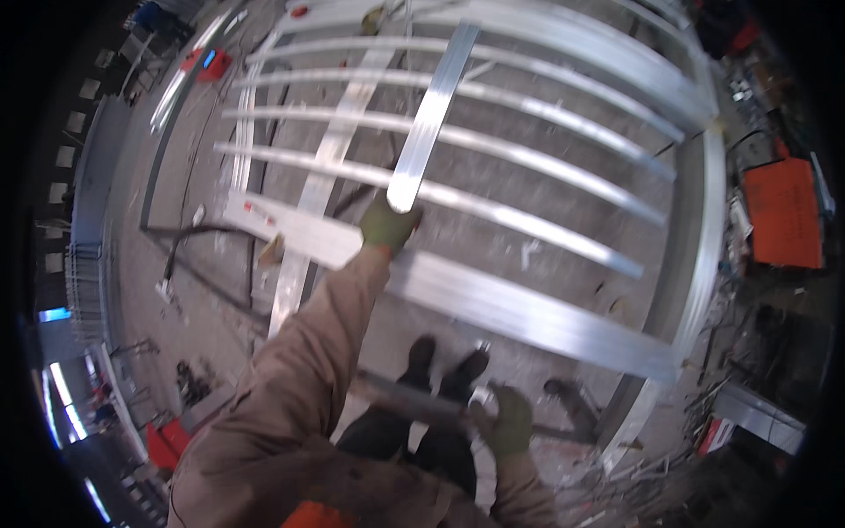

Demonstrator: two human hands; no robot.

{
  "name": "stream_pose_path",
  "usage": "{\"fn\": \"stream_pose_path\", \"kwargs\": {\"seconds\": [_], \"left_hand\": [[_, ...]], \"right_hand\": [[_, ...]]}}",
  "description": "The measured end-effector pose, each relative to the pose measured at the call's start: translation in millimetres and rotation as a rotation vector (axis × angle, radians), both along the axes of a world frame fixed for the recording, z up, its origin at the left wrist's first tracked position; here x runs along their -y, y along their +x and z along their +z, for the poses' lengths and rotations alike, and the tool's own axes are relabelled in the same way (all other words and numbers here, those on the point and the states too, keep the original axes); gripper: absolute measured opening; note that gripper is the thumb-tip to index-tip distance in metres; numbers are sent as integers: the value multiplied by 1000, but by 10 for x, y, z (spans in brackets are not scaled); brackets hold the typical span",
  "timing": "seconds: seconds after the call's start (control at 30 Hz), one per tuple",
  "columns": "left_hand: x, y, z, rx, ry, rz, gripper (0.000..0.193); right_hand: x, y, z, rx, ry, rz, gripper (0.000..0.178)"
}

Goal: The person assembles a metal frame by picking up and positioning multiple aluminum profiles into a grid structure. They repeatedly lift, align, and place the profiles, then use a marker to mark one piece before continuing assembly.

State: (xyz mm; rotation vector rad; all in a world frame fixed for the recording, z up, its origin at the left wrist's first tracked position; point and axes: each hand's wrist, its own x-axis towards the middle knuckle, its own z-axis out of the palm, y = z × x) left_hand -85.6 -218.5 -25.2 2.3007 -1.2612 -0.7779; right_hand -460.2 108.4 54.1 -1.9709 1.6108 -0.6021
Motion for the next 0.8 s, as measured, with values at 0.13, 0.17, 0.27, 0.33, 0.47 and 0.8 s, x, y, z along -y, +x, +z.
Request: {"fn": "stream_pose_path", "kwargs": {"seconds": [0.13, 0.17, 0.27, 0.33, 0.47, 0.8], "left_hand": [[55, 31, -139, 34, -8, -5, 67], [67, -15, -54, 55, -19, -10, 68], [19, 124, -187, 74, -60, -39, 74], [82, 53, -105, 47, -42, -86, 76], [94, 67, -65, -54, -64, -138, 84], [109, 467, -296, -263, -94, -104, 90]], "right_hand": [[977, 558, -152, 168, -5, -42, 45], [1287, 747, -201, 218, 42, -58, 44], [2194, 1448, -388, 333, 41, -75, 47], [2726, 1799, -702, 425, 122, -108, 55], [3274, 2087, -997, 828, 807, -26, 64], [3277, 2366, -1118, 847, 770, -43, 69]]}}
